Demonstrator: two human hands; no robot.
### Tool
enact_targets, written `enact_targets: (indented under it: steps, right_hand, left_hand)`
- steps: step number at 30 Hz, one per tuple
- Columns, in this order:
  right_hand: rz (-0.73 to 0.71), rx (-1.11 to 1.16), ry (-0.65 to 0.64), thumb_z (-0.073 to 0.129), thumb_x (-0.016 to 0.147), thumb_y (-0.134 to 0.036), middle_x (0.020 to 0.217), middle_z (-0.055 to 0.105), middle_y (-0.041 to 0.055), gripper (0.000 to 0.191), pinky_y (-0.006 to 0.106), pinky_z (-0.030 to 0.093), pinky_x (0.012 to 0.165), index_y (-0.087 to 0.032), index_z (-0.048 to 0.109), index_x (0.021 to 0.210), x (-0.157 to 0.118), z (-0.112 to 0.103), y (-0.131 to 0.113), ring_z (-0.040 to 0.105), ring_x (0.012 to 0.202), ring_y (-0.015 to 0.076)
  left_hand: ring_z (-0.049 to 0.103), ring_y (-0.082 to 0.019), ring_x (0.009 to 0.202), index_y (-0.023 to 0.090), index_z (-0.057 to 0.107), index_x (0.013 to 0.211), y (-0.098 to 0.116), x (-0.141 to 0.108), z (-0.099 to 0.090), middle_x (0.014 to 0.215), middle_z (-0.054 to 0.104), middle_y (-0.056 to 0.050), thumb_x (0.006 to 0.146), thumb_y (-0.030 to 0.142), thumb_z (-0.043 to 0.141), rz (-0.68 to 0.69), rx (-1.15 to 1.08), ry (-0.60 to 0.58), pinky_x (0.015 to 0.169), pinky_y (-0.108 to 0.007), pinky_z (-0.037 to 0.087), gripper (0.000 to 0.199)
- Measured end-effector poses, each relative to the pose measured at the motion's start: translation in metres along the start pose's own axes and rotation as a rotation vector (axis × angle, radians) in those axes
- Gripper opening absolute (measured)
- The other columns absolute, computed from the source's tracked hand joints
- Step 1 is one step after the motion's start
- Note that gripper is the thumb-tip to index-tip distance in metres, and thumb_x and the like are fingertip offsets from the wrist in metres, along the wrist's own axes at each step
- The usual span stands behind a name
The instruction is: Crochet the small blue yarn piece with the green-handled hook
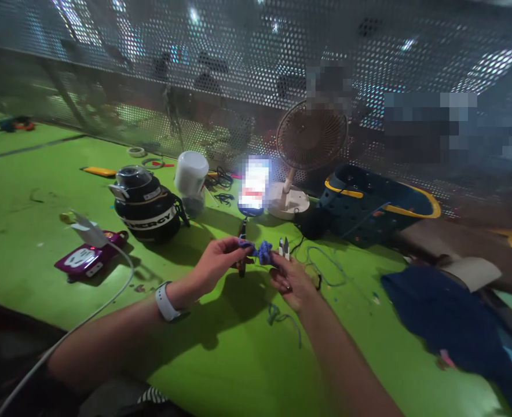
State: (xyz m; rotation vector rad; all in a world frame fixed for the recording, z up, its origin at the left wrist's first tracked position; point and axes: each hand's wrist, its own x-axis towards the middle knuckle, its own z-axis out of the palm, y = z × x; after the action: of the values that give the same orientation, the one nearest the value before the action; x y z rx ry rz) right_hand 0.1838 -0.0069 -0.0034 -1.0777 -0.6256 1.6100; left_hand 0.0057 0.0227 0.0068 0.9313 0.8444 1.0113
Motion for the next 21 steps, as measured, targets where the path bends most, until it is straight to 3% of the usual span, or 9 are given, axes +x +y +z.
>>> enact_targets:
  steps: [7, 11, 16, 21]
  right_hand:
    - [-0.079, -0.11, 0.113, 0.087, 0.055, -0.032, 0.035, 0.042, -0.0136, 0.036, 0.012, 0.016, 0.027, -0.017, 0.063, 0.076, -0.0043, 0.0081, 0.0016, 0.022, 0.026, -0.0005]
    - [-0.11, -0.172, 0.152, 0.087, 0.052, -0.033, 0.039, 0.046, -0.0125, 0.039, 0.014, 0.016, 0.028, -0.017, 0.061, 0.077, -0.0062, 0.01, 0.0003, 0.023, 0.028, -0.0002]
    - [-0.131, -0.261, 0.198, 0.085, 0.054, -0.038, 0.038, 0.038, -0.0146, 0.041, 0.016, 0.015, 0.03, -0.018, 0.06, 0.079, -0.0064, 0.0104, 0.0012, 0.022, 0.03, 0.0012]
    - [-0.187, -0.38, 0.276, 0.085, 0.053, -0.04, 0.046, 0.047, -0.0106, 0.042, 0.02, 0.015, 0.034, -0.017, 0.064, 0.08, -0.0062, 0.01, 0.0031, 0.026, 0.034, 0.0024]
  left_hand:
    - [0.061, -0.01, 0.057, 0.013, 0.07, 0.078, -0.0049, 0.0014, -0.0002, 0.066, 0.068, 0.0, 0.07, 0.023, 0.077, 0.034, 0.003, 0.007, 0.052, -0.02, 0.041, 0.014]
    - [0.062, -0.01, 0.059, 0.014, 0.07, 0.079, -0.0067, 0.0013, -0.0011, 0.068, 0.069, -0.001, 0.069, 0.024, 0.077, 0.038, -0.001, -0.001, 0.052, -0.02, 0.042, 0.016]
    - [0.063, -0.011, 0.061, 0.014, 0.069, 0.078, -0.0088, 0.0015, -0.0027, 0.071, 0.07, -0.001, 0.068, 0.027, 0.079, 0.041, -0.002, -0.01, 0.053, -0.021, 0.043, 0.019]
    - [0.062, -0.011, 0.063, 0.014, 0.069, 0.078, -0.0096, 0.0007, -0.0027, 0.072, 0.069, -0.002, 0.069, 0.026, 0.078, 0.043, 0.004, -0.014, 0.055, -0.022, 0.044, 0.017]
